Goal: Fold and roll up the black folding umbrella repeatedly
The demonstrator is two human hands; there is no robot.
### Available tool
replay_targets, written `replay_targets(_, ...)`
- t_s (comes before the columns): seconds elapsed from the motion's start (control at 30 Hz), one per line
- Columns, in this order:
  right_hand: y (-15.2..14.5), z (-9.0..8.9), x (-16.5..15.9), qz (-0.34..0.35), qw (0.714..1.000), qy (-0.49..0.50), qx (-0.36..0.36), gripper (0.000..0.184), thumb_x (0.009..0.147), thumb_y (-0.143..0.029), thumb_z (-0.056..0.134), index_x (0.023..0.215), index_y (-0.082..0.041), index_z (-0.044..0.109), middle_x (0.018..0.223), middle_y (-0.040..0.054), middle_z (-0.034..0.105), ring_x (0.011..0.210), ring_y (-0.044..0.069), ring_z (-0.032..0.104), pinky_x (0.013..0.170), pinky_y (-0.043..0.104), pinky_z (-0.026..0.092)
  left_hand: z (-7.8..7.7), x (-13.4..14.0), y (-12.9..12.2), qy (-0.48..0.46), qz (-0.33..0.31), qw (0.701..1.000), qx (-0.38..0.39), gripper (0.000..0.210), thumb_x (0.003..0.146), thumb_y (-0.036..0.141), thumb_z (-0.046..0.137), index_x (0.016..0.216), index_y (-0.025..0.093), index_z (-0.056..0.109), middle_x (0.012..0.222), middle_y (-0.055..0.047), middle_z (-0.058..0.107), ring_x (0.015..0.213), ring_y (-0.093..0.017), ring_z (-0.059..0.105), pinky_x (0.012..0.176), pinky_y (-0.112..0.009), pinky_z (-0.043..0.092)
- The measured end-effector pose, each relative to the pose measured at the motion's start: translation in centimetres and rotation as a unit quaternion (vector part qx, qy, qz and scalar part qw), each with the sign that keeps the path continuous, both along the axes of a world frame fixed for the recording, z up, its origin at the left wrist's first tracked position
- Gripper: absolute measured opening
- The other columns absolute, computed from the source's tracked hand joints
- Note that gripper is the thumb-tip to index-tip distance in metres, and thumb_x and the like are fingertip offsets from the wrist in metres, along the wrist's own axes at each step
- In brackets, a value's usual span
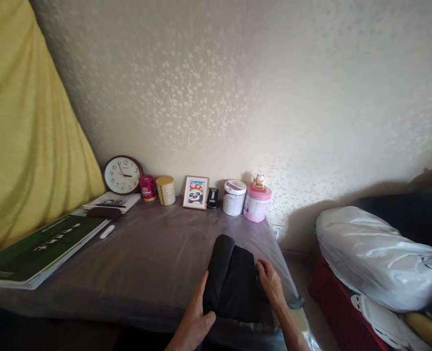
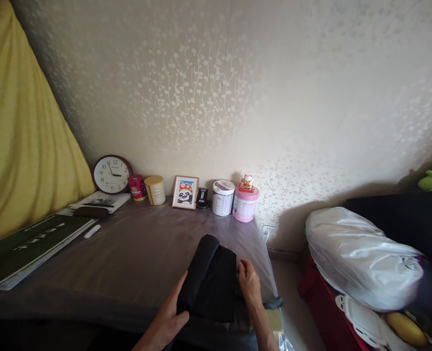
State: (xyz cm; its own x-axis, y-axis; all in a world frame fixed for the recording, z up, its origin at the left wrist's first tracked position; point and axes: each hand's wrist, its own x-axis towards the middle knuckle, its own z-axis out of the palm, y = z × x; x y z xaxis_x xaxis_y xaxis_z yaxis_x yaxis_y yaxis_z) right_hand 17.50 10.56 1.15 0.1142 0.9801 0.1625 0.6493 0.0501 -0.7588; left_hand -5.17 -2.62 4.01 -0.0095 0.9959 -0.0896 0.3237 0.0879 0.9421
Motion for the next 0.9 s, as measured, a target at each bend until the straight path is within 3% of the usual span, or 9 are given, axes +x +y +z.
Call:
replay_targets(0.27,0.2,0.5,-2.5,0.005,0.999,0.011,0.037,0.032,0.078,-0.048,0.042,0.083,-0.022,0.060,0.078,0.0084,0.067,0.079,0.024,0.064,0.065,0.030,0.043,0.0,0.8,0.0,0.036,-0.002,0.999,-0.007,0.087,0.060,0.004,0.039,0.140,0.014,0.008,0.151,-0.006,0.014,0.138,-0.016,0.012,0.114,-0.033,0.012)
replay_targets(0.47,0.5,0.4,-2.7,0.015,0.996,0.057,0.062,0.037,0.074,-0.054,0.042,0.052,-0.023,0.045,0.051,0.0003,0.052,0.053,0.018,0.053,0.052,0.028,0.037,-1.2,1.3,0.0,0.036,0.001,0.999,0.016,0.088,0.060,0.002,0.038,0.141,0.019,0.008,0.151,-0.002,0.014,0.138,-0.015,0.013,0.114,-0.032,0.014)
replay_targets(0.67,0.8,2.0,-4.5,0.056,0.984,0.158,0.058,0.045,0.073,-0.062,0.042,0.056,-0.020,0.049,0.052,-0.0020,0.048,0.053,0.014,0.046,0.052,0.026,0.035,-2.6,2.2,0.2,0.126,-0.002,0.991,0.040,0.092,0.057,-0.002,0.038,0.141,0.017,0.006,0.150,-0.006,0.015,0.138,-0.016,0.013,0.113,-0.032,0.017)
replay_targets(0.9,1.8,2.5,-7.8,0.049,0.981,0.158,0.102,0.042,0.076,-0.057,0.042,0.060,-0.020,0.051,0.054,-0.0003,0.053,0.052,0.014,0.047,0.053,0.025,0.038,-3.5,2.5,0.4,0.185,-0.003,0.982,0.043,0.095,0.056,-0.001,0.042,0.141,0.015,0.002,0.149,-0.009,0.017,0.136,-0.018,0.020,0.111,-0.030,0.024)
